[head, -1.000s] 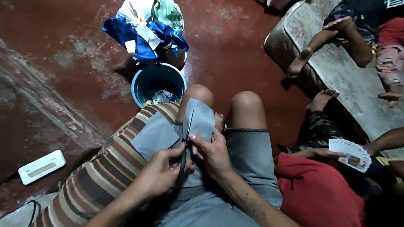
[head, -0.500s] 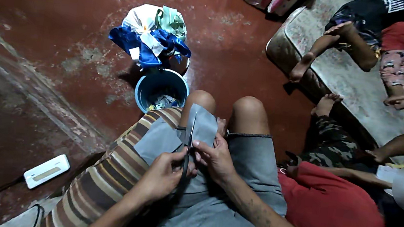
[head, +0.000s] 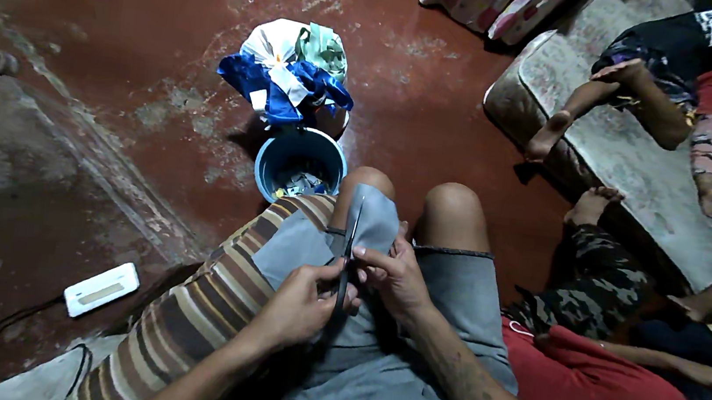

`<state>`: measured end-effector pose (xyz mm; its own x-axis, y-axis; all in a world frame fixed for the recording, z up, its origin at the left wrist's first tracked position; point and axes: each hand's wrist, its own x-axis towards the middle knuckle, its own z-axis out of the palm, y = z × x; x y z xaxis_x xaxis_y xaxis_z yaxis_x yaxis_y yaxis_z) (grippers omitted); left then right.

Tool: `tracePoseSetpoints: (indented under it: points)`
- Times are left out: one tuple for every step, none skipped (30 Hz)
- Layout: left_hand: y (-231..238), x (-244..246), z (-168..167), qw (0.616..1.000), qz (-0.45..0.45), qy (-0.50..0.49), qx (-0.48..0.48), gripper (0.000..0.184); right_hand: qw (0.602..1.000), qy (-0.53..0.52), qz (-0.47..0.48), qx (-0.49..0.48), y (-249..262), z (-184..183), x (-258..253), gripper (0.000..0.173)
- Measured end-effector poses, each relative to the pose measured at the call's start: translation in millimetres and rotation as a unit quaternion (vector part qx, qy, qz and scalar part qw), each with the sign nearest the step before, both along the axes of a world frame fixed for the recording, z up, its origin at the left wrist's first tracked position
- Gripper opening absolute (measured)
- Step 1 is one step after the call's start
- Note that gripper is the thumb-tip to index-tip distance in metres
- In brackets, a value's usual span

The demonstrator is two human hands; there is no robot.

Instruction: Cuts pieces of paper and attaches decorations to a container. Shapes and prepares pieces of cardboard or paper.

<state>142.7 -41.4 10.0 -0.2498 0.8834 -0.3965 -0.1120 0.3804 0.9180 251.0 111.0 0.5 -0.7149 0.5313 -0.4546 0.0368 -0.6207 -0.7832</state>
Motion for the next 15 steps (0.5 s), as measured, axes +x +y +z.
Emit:
tracePoseSetpoints:
  points:
    - [1, -3, 3, 1.0, 0.004, 0.005, 0.006, 0.041, 1.0, 0.006, 0.004, 0.006, 2, 3, -5, 0.043]
    - [1, -5, 7, 1.0, 0.008, 0.013, 0.014, 0.042, 1.0, 0.009, 0.009, 0.015, 4, 8, -9, 0.042]
    - [1, -8, 11, 0.999, 0.012, 0.024, 0.022, 0.044, 0.999, 0.012, 0.016, 0.026, 6, 12, -14, 0.04]
    - [2, -10, 15, 0.999, 0.017, 0.03, 0.029, 0.047, 0.999, 0.015, 0.021, 0.037, 9, 17, -18, 0.04]
    - [3, -13, 19, 0.998, 0.023, 0.035, 0.038, 0.047, 0.998, 0.021, 0.025, 0.047, 13, 20, -21, 0.04]
    - [4, -15, 21, 0.998, 0.029, 0.038, 0.044, 0.047, 0.998, 0.026, 0.031, 0.053, 16, 23, -24, 0.041]
    - [4, -16, 23, 0.997, 0.034, 0.039, 0.049, 0.046, 0.997, 0.03, 0.037, 0.055, 18, 25, -27, 0.042]
    - [5, -17, 24, 0.997, 0.037, 0.038, 0.053, 0.044, 0.997, 0.032, 0.042, 0.056, 20, 26, -29, 0.043]
    - [4, -16, 23, 0.997, 0.039, 0.035, 0.056, 0.044, 0.997, 0.029, 0.046, 0.053, 20, 26, -29, 0.042]
    - [4, -14, 22, 0.997, 0.04, 0.03, 0.053, 0.044, 0.998, 0.022, 0.049, 0.044, 20, 25, -27, 0.04]
    - [4, -11, 20, 0.998, 0.04, 0.026, 0.046, 0.043, 0.998, 0.018, 0.053, 0.035, 20, 22, -24, 0.039]
    - [4, -9, 18, 0.998, 0.037, 0.019, 0.038, 0.044, 0.998, 0.016, 0.053, 0.024, 20, 18, -21, 0.036]
    - [4, -7, 15, 0.999, 0.034, 0.012, 0.031, 0.045, 0.999, 0.011, 0.051, 0.017, 18, 14, -17, 0.033]
    - [4, -5, 11, 0.999, 0.031, 0.003, 0.025, 0.047, 0.999, 0.002, 0.048, 0.011, 17, 10, -12, 0.032]
    - [3, -2, 8, 0.999, 0.03, -0.007, 0.02, 0.047, 0.999, -0.01, 0.045, 0.009, 14, 7, -8, 0.032]
